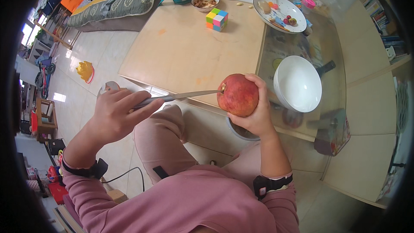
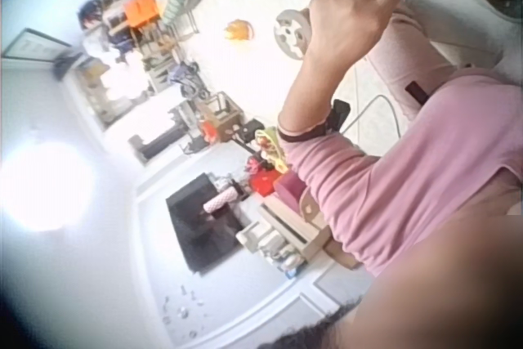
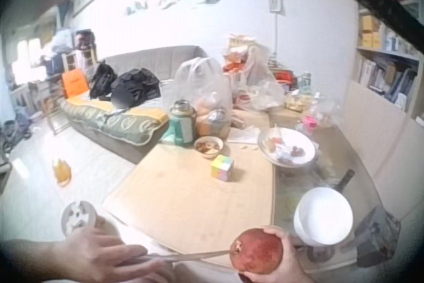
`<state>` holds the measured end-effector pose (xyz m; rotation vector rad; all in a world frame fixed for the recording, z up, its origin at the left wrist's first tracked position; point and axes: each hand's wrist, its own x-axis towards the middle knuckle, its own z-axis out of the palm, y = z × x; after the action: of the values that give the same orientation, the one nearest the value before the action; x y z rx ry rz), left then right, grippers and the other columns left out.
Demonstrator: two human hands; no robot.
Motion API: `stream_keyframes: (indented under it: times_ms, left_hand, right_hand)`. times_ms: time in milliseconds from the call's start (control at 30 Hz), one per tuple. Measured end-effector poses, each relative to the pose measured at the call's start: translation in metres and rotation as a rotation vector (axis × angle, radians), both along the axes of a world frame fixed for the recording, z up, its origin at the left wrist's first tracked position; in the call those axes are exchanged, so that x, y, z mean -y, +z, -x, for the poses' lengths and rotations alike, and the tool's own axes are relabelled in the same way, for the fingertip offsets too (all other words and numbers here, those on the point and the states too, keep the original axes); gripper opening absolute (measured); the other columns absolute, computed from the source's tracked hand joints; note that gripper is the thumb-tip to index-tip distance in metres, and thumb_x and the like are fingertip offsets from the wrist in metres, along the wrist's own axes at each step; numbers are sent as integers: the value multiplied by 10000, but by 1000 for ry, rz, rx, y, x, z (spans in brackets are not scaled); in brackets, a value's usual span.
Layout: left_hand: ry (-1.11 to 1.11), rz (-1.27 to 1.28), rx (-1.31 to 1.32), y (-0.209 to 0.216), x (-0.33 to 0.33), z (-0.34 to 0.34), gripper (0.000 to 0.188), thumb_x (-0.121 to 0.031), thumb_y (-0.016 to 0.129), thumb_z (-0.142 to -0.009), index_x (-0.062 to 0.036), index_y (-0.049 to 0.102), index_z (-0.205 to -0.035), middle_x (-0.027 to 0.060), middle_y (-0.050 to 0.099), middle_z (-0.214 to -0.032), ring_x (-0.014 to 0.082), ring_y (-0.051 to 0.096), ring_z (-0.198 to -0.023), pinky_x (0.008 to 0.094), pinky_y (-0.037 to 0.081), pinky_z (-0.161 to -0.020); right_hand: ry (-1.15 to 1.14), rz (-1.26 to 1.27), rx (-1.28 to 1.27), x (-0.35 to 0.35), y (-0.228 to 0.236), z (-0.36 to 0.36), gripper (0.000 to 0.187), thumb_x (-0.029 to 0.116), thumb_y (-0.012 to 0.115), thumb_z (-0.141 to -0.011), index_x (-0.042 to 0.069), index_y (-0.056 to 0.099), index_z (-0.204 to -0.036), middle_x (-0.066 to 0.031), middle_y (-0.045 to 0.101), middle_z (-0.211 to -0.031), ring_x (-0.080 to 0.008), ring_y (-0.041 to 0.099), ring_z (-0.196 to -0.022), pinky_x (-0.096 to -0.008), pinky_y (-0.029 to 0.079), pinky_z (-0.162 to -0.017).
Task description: The person uses a knife to cut and remove the crown of a pomegranate while seated on the floor. They repeatedly insert the knife into the top of the fruit and pull out pieces of the crown.
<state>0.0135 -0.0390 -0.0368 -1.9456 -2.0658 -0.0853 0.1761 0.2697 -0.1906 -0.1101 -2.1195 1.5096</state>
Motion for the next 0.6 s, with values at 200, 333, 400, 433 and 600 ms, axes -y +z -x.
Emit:
stream_keyframes:
  times_ms: [200, 333, 400, 433, 600]
  left_hand:
    - [-49, 18, -1, 1, -4, 5, 528, -121, 677, -756, -112, 689, -1284, 53, 633, -998, 149, 628, -667, 303, 500, -515]
    - [-63, 24, -7, 1, -6, 5, 527, -134, 687, -747, -95, 692, -1272, 42, 620, -970, 142, 611, -660, 297, 500, -517]
    - [-65, 39, -8, 1, -7, 5, 530, -141, 692, -742, -87, 692, -1270, 35, 610, -946, 138, 601, -656, 293, 500, -518]
    - [-66, 43, -10, 1, -8, 5, 532, -144, 694, -740, -84, 692, -1269, 32, 603, -933, 136, 597, -657, 293, 499, -518]
    - [-72, 60, -22, 3, -12, 2, 539, -153, 688, -737, -61, 690, -1268, 29, 574, -889, 132, 586, -670, 290, 496, -519]
  right_hand:
    - [-6, -12, -6, -1, -2, 2, 947, 69, 896, -569, 127, 450, -1403, -122, 494, -1399, -292, 520, -1304, -415, 434, -1112]
    - [-5, -13, -7, 0, -1, 2, 950, 62, 897, -562, 126, 453, -1400, -122, 489, -1405, -294, 518, -1307, -414, 433, -1112]
    - [-7, -16, -4, 0, 0, 1, 948, 59, 897, -561, 126, 456, -1398, -125, 488, -1406, -296, 515, -1311, -415, 431, -1114]
    - [-7, -13, -3, 0, 0, 1, 948, 58, 897, -560, 127, 457, -1397, -126, 487, -1407, -297, 514, -1313, -416, 429, -1114]
    - [7, -61, -23, 0, 1, 4, 944, 53, 898, -553, 130, 460, -1386, -145, 476, -1407, -312, 509, -1315, -411, 422, -1116]
